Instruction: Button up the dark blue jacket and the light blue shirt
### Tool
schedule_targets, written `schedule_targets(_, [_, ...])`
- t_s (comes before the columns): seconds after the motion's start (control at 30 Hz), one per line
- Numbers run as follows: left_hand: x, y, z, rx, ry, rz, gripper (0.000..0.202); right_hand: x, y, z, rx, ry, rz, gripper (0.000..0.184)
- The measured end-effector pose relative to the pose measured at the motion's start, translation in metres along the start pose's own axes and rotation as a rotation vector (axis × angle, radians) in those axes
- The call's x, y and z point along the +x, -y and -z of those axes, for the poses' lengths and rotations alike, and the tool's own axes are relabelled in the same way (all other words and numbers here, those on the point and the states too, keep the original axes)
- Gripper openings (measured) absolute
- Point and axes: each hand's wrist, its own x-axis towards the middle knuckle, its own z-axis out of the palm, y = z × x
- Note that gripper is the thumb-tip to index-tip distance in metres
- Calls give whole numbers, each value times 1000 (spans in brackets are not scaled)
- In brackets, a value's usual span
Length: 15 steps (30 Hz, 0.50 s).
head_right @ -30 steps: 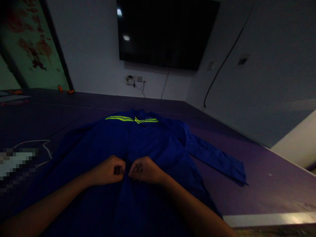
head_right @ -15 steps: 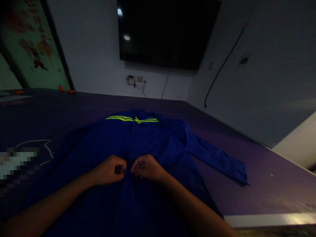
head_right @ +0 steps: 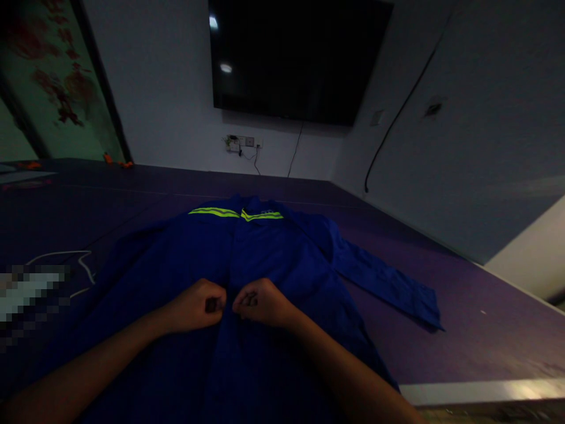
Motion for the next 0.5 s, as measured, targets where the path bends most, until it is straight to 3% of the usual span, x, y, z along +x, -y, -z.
schedule_targets(0.5, [0,3,-1,30,-8,-67,8,-1,-2,0,-101,-2,69,10])
